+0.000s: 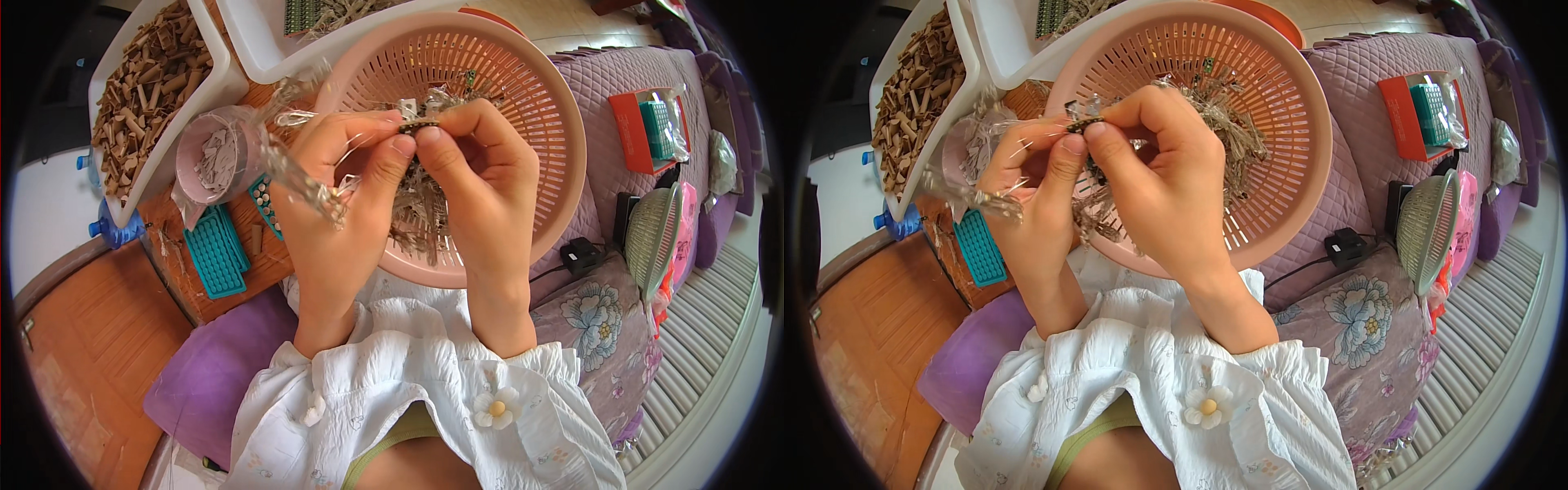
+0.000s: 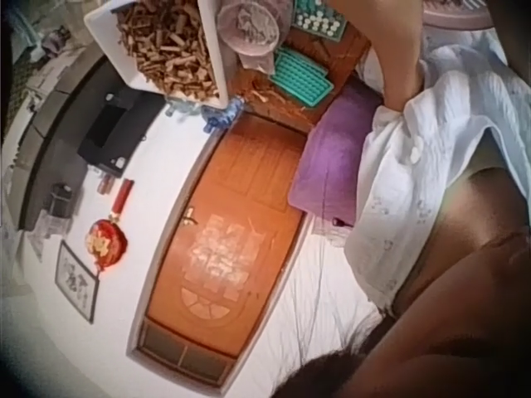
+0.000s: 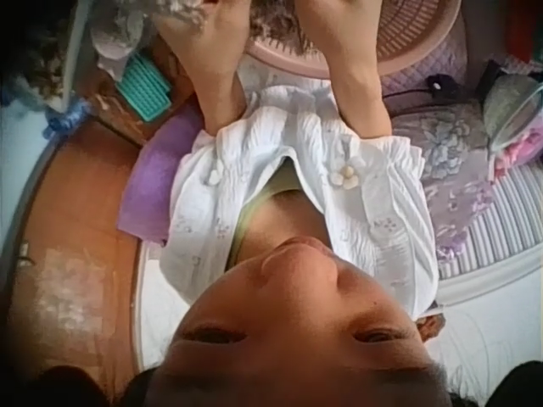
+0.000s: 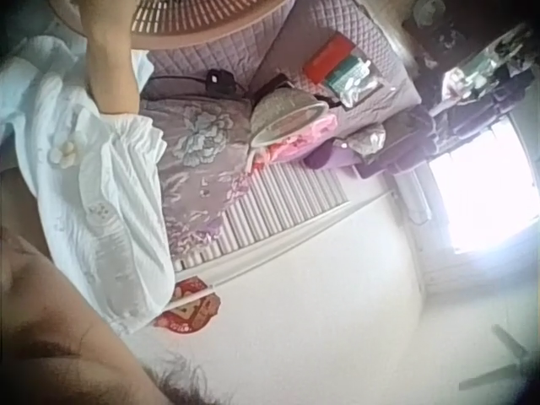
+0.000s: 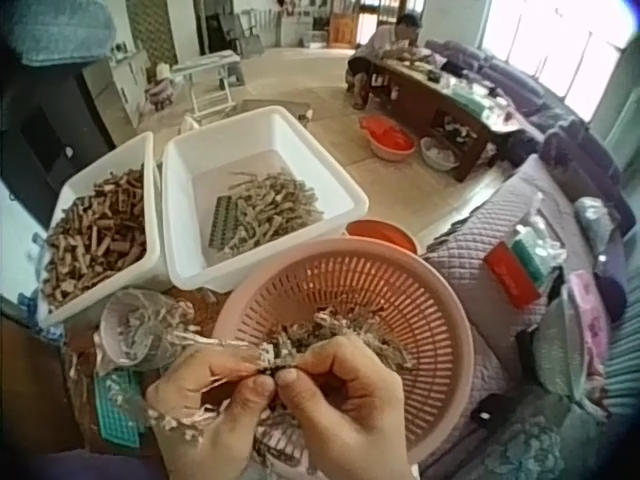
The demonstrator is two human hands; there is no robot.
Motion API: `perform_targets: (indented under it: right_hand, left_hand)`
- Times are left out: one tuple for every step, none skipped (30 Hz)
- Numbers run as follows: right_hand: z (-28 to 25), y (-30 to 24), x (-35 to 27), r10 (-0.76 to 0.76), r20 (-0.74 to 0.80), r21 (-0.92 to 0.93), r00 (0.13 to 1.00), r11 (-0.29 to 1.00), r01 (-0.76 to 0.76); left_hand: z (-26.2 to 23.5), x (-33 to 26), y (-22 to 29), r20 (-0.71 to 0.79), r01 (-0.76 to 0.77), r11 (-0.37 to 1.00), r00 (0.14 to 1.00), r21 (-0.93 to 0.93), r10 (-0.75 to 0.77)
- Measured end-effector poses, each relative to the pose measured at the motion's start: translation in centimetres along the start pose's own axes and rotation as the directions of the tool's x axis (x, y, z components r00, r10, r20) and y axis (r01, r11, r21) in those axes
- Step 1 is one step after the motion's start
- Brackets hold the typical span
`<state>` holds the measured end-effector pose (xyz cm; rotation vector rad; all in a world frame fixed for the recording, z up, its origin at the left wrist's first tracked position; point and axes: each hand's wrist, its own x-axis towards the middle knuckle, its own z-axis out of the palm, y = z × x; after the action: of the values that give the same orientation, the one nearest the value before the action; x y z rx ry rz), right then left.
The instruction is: The person sorts and untangles small electronic circuit boards and wiring components by hand, taking them from a plastic basket and placing them into sorting trays.
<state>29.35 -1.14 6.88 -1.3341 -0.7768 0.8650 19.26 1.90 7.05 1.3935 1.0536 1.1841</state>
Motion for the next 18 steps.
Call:
perform_targets:
  right_hand:
    - [0.07,-0.07,-0.06,0.002,-0.006,0.0,1.0,1.0,-0.002]
    - [0.11,-0.18,-0.14,0.011,-0.01,-0.003,1.0,1.0,-0.012]
    - [0.16,-0.19,-0.21,0.021,-0.014,-0.005,1.0,1.0,-0.021]
    - [0.26,-0.22,-0.22,0.021,-0.017,-0.004,1.0,1.0,-0.021]
    - [0.4,-0.21,-0.17,0.022,-0.017,0.028,1.0,0.999,-0.022]
    - [0.45,-0.24,-0.13,0.023,-0.016,0.061,1.0,0.998,-0.022]
    - [0.4,-0.25,-0.12,0.023,-0.018,0.061,1.0,0.998,-0.021]
    - [0.36,-0.28,-0.11,0.015,-0.008,0.075,1.0,0.997,-0.014]
    - [0.34,-0.29,-0.09,0.007,0.003,0.089,1.0,0.996,-0.007]
    - [0.28,-0.21,-0.03,0.007,0.001,0.09,1.0,0.996,-0.007]
    - [0.21,-0.1,0.07,0.032,0.025,0.153,0.999,0.988,-0.036]
    - [0.14,0.0,0.14,0.056,0.051,0.216,0.997,0.974,-0.066]
    - [0.05,-0.18,0.15,0.057,0.051,0.217,0.997,0.974,-0.067]
    - [-0.06,-0.48,0.21,0.106,0.08,0.236,0.991,0.964,-0.122]
    - [-0.14,-0.67,0.24,0.153,0.111,0.253,0.982,0.951,-0.177]
    - [-0.17,-0.66,0.28,0.154,0.11,0.254,0.982,0.951,-0.177]
    - [-0.2,-0.62,0.32,0.16,0.13,0.248,0.979,0.95,-0.188]
    - [-0.23,-0.58,0.36,0.165,0.15,0.241,0.975,0.95,-0.198]
  left_hand:
    - [0.03,0.02,0.0,-0.021,-0.028,1.0,0.999,0.006,0.028]
    - [-0.02,-0.03,0.05,-0.024,-0.089,0.989,0.995,0.117,0.093]
    - [0.07,-0.07,0.03,-0.019,-0.089,0.989,0.996,0.116,0.091]
    - [0.19,-0.12,0.18,-0.038,-0.101,0.989,0.994,0.109,0.106]
    - [0.28,-0.18,0.32,-0.057,-0.115,0.988,0.991,0.103,0.121]
    - [0.28,-0.26,0.45,-0.055,-0.116,0.988,0.991,0.103,0.122]
    - [0.25,-0.36,0.49,-0.054,-0.109,0.989,0.992,0.104,0.115]
    - [0.21,-0.4,0.5,-0.054,-0.101,0.989,0.993,0.106,0.108]
    - [0.18,-0.3,0.49,-0.053,-0.102,0.989,0.993,0.106,0.108]
    - [0.15,-0.1,0.4,-0.034,-0.062,0.997,0.997,0.038,0.063]
    - [0.11,0.07,0.3,-0.013,-0.019,0.999,1.0,-0.029,0.019]
    - [0.02,0.19,0.19,-0.012,-0.018,0.999,1.0,-0.028,0.018]
    - [-0.13,0.27,0.21,0.005,-0.002,0.999,1.0,-0.035,0.002]
    - [-0.24,0.33,0.22,0.023,0.015,0.999,1.0,-0.042,-0.014]
    - [-0.3,0.36,0.18,0.024,0.016,0.999,1.0,-0.04,-0.015]
    - [-0.35,0.39,0.07,0.029,0.02,0.997,0.999,-0.069,-0.018]
    - [-0.36,0.38,-0.01,0.034,0.024,0.995,0.999,-0.097,-0.021]
    - [-0.31,0.35,0.01,0.036,0.025,0.995,0.999,-0.096,-0.021]
